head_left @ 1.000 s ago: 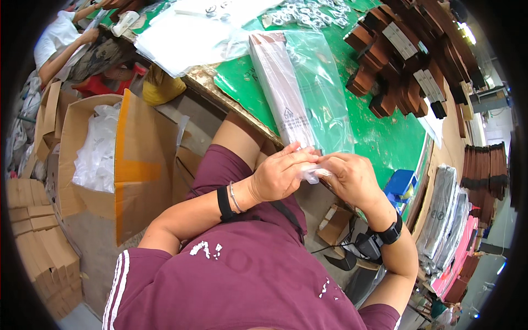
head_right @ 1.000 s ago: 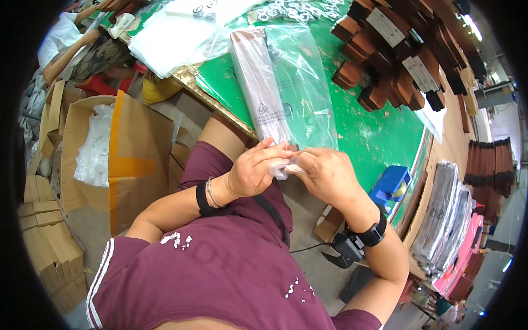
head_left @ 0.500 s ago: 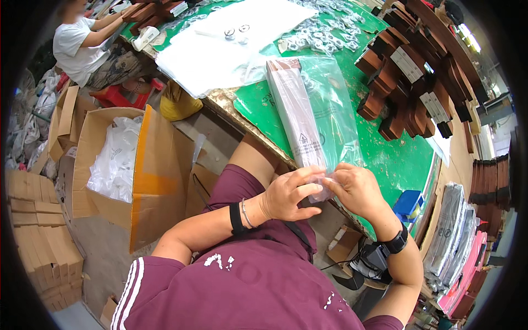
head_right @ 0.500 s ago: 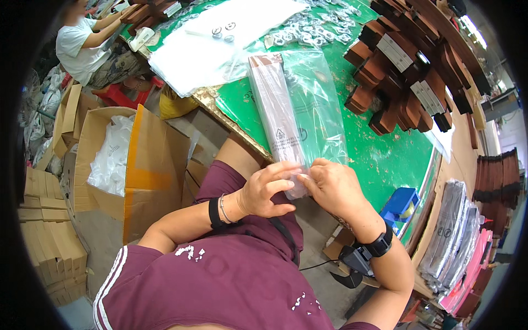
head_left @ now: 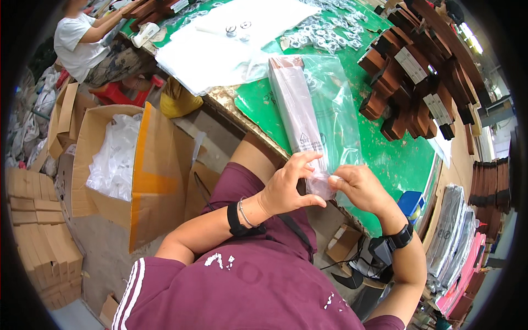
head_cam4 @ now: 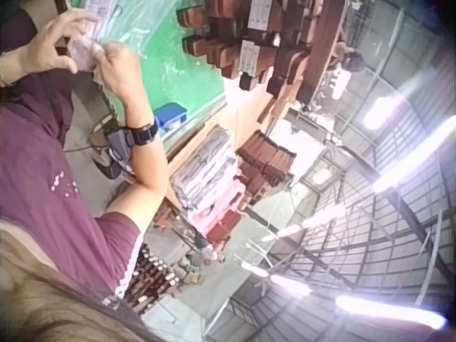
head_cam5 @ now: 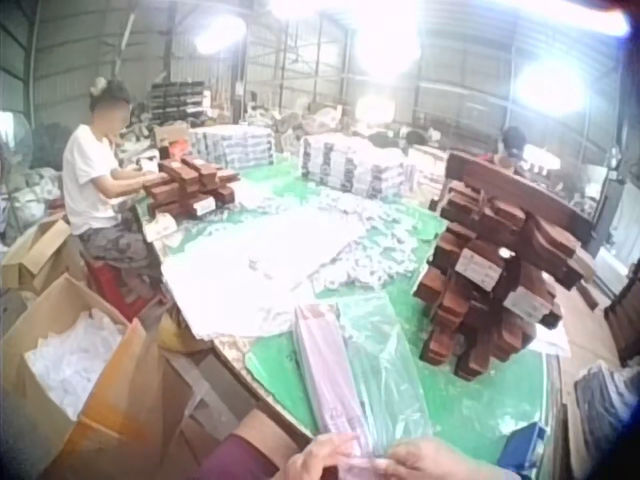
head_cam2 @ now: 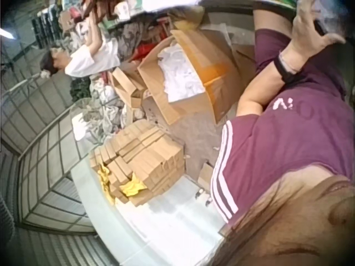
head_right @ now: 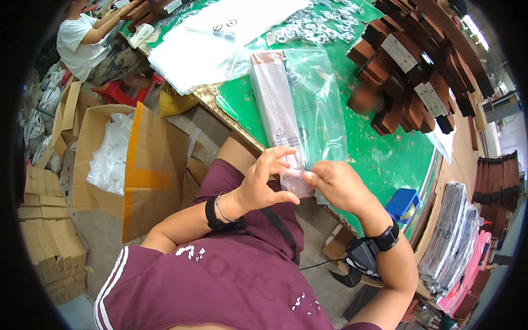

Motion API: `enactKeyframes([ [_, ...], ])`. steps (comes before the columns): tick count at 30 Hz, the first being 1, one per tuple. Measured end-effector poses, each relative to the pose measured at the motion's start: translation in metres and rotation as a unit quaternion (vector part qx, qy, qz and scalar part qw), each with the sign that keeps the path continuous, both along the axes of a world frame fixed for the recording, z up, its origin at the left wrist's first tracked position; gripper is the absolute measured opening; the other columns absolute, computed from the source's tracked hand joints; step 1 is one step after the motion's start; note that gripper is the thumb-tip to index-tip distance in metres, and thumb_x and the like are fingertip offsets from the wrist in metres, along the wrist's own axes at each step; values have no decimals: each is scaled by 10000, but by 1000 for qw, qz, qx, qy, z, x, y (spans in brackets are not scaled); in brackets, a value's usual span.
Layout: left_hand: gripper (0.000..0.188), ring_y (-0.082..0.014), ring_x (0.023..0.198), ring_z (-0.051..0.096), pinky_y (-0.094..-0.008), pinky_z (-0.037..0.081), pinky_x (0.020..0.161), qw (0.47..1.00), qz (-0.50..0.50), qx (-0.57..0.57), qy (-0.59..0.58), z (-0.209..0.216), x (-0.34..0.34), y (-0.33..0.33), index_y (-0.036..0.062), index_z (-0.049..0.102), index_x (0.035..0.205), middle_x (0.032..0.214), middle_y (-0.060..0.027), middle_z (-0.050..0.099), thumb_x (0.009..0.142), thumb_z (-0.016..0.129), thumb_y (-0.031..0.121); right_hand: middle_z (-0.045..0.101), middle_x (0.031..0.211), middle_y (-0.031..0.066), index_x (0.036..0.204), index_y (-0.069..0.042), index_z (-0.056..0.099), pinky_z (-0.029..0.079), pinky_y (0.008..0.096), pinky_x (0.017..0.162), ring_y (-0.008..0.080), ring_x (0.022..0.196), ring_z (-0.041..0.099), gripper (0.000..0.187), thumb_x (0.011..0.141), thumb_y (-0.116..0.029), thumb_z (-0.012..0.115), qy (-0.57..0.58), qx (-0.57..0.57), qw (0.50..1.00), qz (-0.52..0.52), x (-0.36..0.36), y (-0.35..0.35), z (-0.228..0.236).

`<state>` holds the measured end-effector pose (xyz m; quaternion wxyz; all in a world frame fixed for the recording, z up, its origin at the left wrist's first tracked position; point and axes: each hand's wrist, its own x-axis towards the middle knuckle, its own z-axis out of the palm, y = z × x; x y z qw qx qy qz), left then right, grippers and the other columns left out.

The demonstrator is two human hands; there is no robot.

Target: Packaging wooden furniture components into plastic bags and sealing them with tape.

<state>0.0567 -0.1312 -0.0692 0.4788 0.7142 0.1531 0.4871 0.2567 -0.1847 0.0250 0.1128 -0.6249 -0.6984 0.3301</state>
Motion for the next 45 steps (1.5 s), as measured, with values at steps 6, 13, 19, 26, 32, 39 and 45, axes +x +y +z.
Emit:
enactKeyframes([
  [6, 634, -290, 999, 663, -366, 558, 866, 989, 25, 113, 94, 9, -1, -4, 6, 504, 1197, 1325, -189, 505, 722, 867, 218, 589, 763, 178, 851, -10, 629, 467, 426, 652, 363, 724, 591, 214, 938, -206, 612, 24, 35, 999, 19, 3, -7, -1],
  [13, 152, -288, 852, 679, -376, 556, 754, 978, 73, 185, 60, 7, 2, -2, -4, 597, 786, 962, -140, 686, 818, 711, 92, 679, 881, 158, 924, -27, 651, 512, 376, 673, 332, 776, 651, 142, 930, -165, 617, 107, 19, 994, -28, 1, -11, -1],
  [19, 55, -297, 790, 670, -378, 547, 716, 974, 98, 202, 40, 0, 7, -2, -6, 618, 780, 910, -136, 690, 822, 632, 27, 661, 792, 101, 862, -57, 651, 503, 399, 599, 323, 686, 643, 202, 912, -252, 649, -43, 126, 990, -36, -7, -8, -8],
  [26, 49, -293, 774, 670, -391, 545, 719, 977, 106, 180, 53, 3, 9, -4, -13, 646, 810, 876, -127, 688, 819, 663, 32, 562, 658, 71, 715, -85, 562, 459, 392, 503, 269, 593, 609, 387, 824, -431, 696, -192, 257, 947, -8, 4, -8, -11],
  [32, 47, -287, 772, 670, -390, 543, 706, 975, 116, 180, 59, 5, 8, -3, -16, 659, 815, 855, -121, 684, 829, 656, 29, 456, 605, 50, 645, -95, 447, 417, 358, 491, 244, 536, 555, 512, 761, -527, 696, -274, 329, 888, 169, 19, 3, 20],
  [39, 96, -280, 792, 673, -375, 540, 713, 974, 110, 180, 79, 1, 6, -4, 9, 667, 810, 918, -120, 702, 872, 619, 64, 574, 788, 87, 763, -67, 558, 458, 386, 710, 282, 745, 599, 381, 757, -398, 747, -103, 273, 940, 175, 15, 4, 25],
  [45, 155, -274, 814, 679, -363, 552, 735, 971, 94, 212, 60, 0, 3, -1, 13, 598, 748, 955, -127, 698, 862, 652, 103, 654, 962, 114, 859, -33, 601, 451, 428, 911, 304, 943, 619, 158, 769, -121, 697, 0, 76, 983, 168, 4, -16, 28],
])
